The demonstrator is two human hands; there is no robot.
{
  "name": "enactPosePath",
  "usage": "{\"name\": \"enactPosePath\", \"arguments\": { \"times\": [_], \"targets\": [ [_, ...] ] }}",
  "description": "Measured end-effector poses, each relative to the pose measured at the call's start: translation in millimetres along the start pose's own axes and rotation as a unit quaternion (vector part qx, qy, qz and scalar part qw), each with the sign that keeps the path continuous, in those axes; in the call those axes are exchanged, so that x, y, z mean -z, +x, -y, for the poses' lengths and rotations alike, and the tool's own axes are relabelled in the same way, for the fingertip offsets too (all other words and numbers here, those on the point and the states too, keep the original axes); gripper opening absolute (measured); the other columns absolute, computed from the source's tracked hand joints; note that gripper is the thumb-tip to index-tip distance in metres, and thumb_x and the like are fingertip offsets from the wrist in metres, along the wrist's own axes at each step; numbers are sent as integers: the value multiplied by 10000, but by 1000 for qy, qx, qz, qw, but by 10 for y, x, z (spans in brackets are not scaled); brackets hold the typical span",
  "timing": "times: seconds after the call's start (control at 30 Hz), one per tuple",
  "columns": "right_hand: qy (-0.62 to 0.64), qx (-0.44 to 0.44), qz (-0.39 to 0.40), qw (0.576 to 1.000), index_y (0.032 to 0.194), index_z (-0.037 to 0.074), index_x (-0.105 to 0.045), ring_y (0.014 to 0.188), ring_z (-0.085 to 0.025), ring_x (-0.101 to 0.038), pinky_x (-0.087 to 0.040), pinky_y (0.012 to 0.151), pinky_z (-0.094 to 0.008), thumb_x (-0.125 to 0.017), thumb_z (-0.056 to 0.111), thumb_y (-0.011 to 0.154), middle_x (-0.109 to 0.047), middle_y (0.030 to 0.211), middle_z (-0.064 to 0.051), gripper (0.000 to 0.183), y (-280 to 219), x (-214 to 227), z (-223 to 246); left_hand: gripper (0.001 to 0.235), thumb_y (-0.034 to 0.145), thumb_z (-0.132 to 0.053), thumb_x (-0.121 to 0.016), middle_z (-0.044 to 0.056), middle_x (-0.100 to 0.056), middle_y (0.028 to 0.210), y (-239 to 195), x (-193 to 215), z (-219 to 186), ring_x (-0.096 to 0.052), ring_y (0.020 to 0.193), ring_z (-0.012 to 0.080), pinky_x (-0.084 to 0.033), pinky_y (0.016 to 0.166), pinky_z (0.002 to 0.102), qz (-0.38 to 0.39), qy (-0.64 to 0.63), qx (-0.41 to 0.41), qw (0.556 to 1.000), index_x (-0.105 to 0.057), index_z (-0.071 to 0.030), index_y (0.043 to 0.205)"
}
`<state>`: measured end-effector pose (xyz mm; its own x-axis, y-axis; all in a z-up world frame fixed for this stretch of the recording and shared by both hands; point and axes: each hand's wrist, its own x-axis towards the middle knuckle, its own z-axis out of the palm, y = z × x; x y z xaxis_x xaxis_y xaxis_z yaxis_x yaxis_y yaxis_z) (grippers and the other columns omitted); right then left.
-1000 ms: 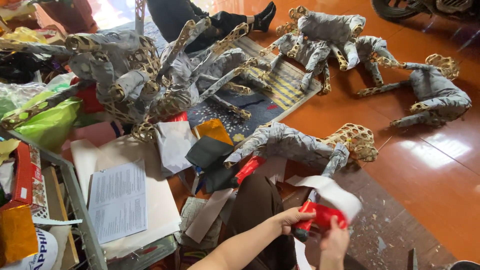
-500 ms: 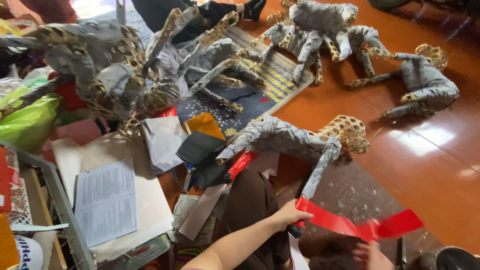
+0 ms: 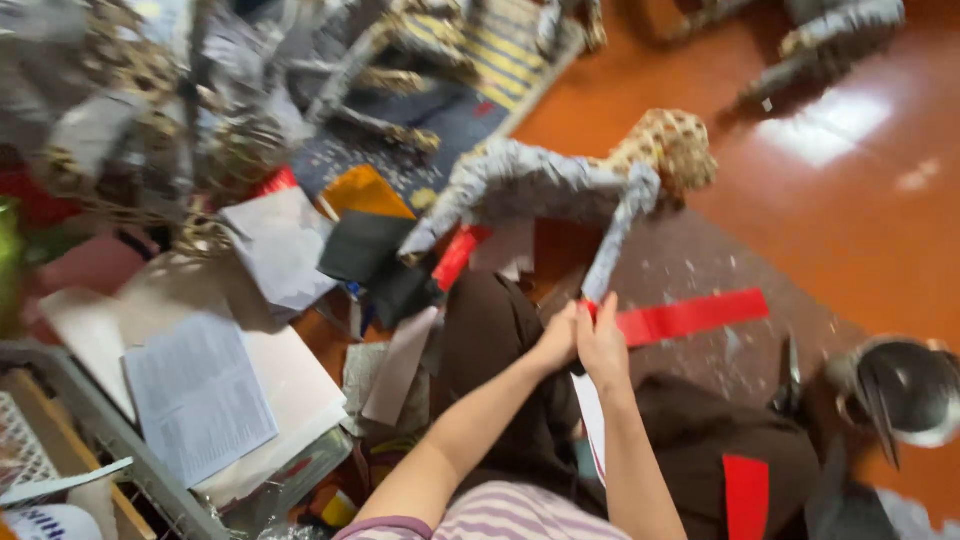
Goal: Decorating paper giraffe figures with colored paper and glue.
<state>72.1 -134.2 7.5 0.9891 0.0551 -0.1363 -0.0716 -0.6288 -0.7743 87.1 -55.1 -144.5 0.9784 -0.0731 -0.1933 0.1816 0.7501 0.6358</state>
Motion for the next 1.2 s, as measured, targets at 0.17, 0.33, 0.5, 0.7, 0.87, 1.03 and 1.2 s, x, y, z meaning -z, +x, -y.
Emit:
{"name": "enactPosePath", "arguments": {
  "times": [0.17, 0.33, 0.5, 0.7, 0.87, 1.03, 1.2],
  "targets": [
    [86, -12, -56, 995, 1567, -8, -320, 1308, -446, -549, -428, 1071, -458, -457, 432, 1063, -559, 1389, -352, 683, 5, -263, -416, 411, 1009, -397, -568, 231, -714, 1083, -130, -130, -173, -702, 1022, 351, -555, 868, 440, -86, 384, 3, 919, -560, -27, 1187],
    [204, -109, -77, 970, 1585, 47, -354, 1230, -350, -627, -466, 1033, -396, -410, 463, 1047, -650, 1317, -285, 682, -30, -295, -423, 631, 970, -502, -533, 291, -702, 1174, -285, -413, -558, -682, 1119, 394, -530, 947, 447, -71, 507, 92, 854, -462, -39, 1393],
    [225, -81, -16, 971, 1589, 4, -210, 1099, -230, -657, -491, 942, -334, -528, 370, 1028, -685, 1185, -196, 740, 33, -237, -276, 922, 949, -746, -208, 120, -501, 1515, -368, -368, -912, -465, 1378, 257, -396, 1112, 404, 34, 223, 298, 927, -307, -120, 1619],
    [455, -135, 86, 876, 1321, -21, -605, 996, -166, -673, -546, 899, -322, -743, 121, 922, -713, 1114, -88, 445, 233, -249, -589, 808, 999, -658, -258, 96, -350, 1630, -534, -148, -602, -382, 1469, 245, -352, 1187, 396, 61, 79, 273, 957, -153, -177, 1639],
    [583, -211, 146, 771, 1323, -5, -585, 949, -176, -689, -554, 864, -332, -708, 139, 955, -720, 1067, -65, 413, 244, -267, -630, 757, 1069, -225, -475, 140, -201, 1704, -602, -465, -834, -354, 1332, 346, -307, 1065, 436, -55, 324, -45, 943, -22, -105, 1664],
    [558, -250, 154, 776, 1340, 13, -490, 790, -286, -643, -534, 711, -415, -655, 240, 1016, -663, 936, -108, 429, 200, -127, -327, 742, 985, 48, -666, 171, -312, 1677, -252, -680, -1624, -321, 1576, 304, -219, 1335, 424, -230, 520, -311, 762, -269, -17, 1609],
    [261, 133, -113, 949, 1454, -57, -358, 1142, -309, -574, -517, 908, -413, -770, 258, 937, -534, 1277, -233, 733, 72, -31, -145, 620, 1026, 19, -721, 120, -535, 1521, 130, -1338, -1628, -582, 1321, 263, -535, 1124, 346, -71, 481, -332, 809, -431, -66, 1567]
  ]
}}
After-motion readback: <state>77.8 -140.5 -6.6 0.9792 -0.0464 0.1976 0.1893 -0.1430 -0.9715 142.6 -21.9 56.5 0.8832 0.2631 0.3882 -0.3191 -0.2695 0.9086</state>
